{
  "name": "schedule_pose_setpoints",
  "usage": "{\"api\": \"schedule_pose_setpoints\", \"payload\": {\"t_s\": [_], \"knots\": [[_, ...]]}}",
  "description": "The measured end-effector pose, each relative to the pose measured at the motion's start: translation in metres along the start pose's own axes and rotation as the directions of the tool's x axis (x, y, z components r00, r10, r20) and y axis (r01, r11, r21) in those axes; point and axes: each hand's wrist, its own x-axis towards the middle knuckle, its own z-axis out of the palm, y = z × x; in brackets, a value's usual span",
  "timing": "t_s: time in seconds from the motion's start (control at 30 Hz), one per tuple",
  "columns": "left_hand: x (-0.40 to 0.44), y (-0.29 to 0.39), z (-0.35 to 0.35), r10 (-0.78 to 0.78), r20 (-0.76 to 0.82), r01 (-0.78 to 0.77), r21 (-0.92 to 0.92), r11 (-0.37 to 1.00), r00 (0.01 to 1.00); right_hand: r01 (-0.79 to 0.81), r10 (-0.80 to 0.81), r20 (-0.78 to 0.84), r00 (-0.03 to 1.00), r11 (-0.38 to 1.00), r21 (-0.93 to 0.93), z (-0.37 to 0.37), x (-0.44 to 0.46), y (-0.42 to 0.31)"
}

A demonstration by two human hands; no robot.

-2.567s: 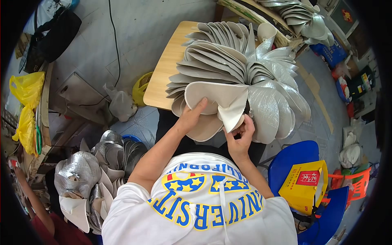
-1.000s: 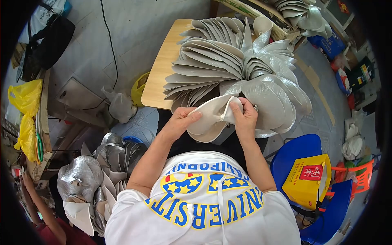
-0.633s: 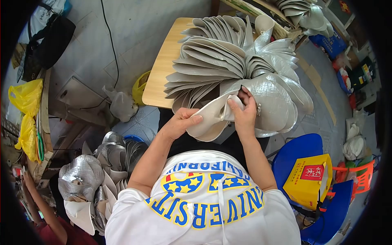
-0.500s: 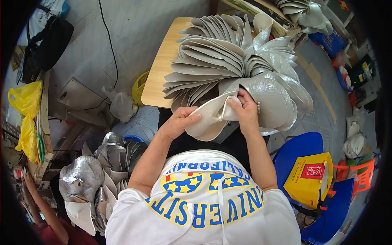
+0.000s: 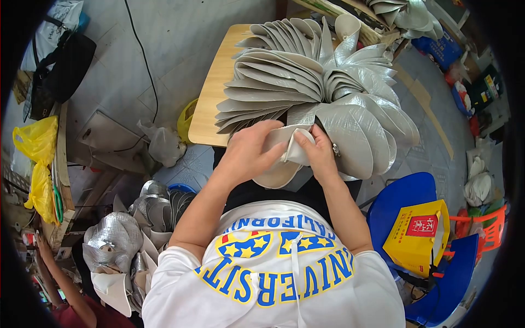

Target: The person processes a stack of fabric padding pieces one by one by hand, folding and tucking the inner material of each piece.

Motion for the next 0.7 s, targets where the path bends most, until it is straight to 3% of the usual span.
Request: {"api": "schedule_pose_setpoints", "payload": {"t_s": [0.03,0.17,0.27,0.37,0.47,0.7], "knots": [[0.006,0.002,0.006,0.075,-0.087,-0.071,0.045,0.996,0.993,0.003,-0.003,0.003,1.0,1.0,0.002,0.0,0.0,0.0],[0.025,-0.001,0.024,-0.008,0.026,0.004,0.172,0.985,1.0,0.017,-0.017,-0.007,1.0,1.0,-0.005,0.0,-0.002,0.003],[0.024,-0.03,0.038,-0.101,0.017,0.102,-0.299,0.949,0.995,-0.008,0.008,-0.009,1.0,1.0,0.009,-0.003,-0.001,0.008],[0.011,-0.029,0.048,-0.059,-0.152,-0.021,-0.478,0.878,0.987,-0.031,0.031,0.0,1.0,0.998,0.053,-0.006,0.0,0.015],[0.008,-0.027,0.047,-0.065,-0.201,-0.043,-0.489,0.871,0.978,-0.048,0.046,0.015,0.999,0.988,0.147,-0.01,0.001,0.02],[0.001,-0.028,0.054,-0.179,-0.108,0.053,-0.698,0.714,0.978,-0.083,0.076,0.042,0.996,0.975,0.208,-0.016,0.001,0.032]]}}
